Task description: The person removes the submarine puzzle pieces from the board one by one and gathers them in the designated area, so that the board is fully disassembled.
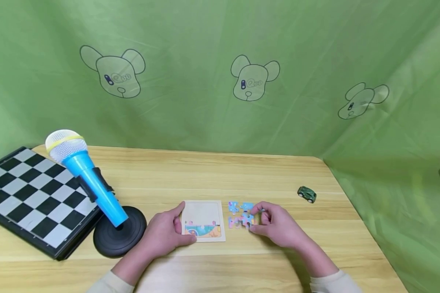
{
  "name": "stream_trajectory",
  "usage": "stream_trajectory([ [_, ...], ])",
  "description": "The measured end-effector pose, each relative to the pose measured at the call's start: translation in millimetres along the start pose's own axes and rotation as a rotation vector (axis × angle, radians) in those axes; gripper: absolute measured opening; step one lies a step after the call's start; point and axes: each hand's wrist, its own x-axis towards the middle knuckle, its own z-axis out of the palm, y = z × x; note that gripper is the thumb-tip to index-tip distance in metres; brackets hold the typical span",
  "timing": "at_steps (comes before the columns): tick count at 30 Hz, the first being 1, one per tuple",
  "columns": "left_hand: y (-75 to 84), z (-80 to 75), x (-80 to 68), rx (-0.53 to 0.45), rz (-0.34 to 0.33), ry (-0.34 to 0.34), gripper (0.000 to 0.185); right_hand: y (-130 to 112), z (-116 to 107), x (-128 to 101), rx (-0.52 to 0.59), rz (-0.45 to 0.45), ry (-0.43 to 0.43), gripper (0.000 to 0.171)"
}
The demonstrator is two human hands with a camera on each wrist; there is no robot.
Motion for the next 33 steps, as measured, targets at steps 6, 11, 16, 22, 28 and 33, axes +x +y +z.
stream_trajectory([
  [6,0.2,-0.5,-0.5,-0.003,-0.006,-0.002,0.098,15.5,-10.3,-5.0,-0.016,0.011,0.027,0.032],
  [11,-0.2,-0.4,-0.2,-0.005,-0.006,-0.003,0.098,25.5,-17.0,-9.5,-0.043,0.033,0.033,0.033],
  [16,-0.7,-0.8,0.0,-0.008,-0.007,-0.001,0.099,34.3,-22.3,-12.4,-0.072,0.044,0.039,0.033],
  [22,-0.9,-0.6,-0.2,-0.015,-0.008,-0.002,0.098,43.3,-25.4,-13.3,-0.062,0.060,0.028,0.033],
  [28,-0.7,0.0,-0.1,-0.015,-0.007,-0.004,0.099,48.2,-26.3,-14.0,-0.022,0.064,0.003,0.034],
  [33,-0.8,0.4,0.0,-0.010,0.001,-0.001,0.099,47.3,-26.5,-14.7,-0.005,0.051,0.016,0.036],
])
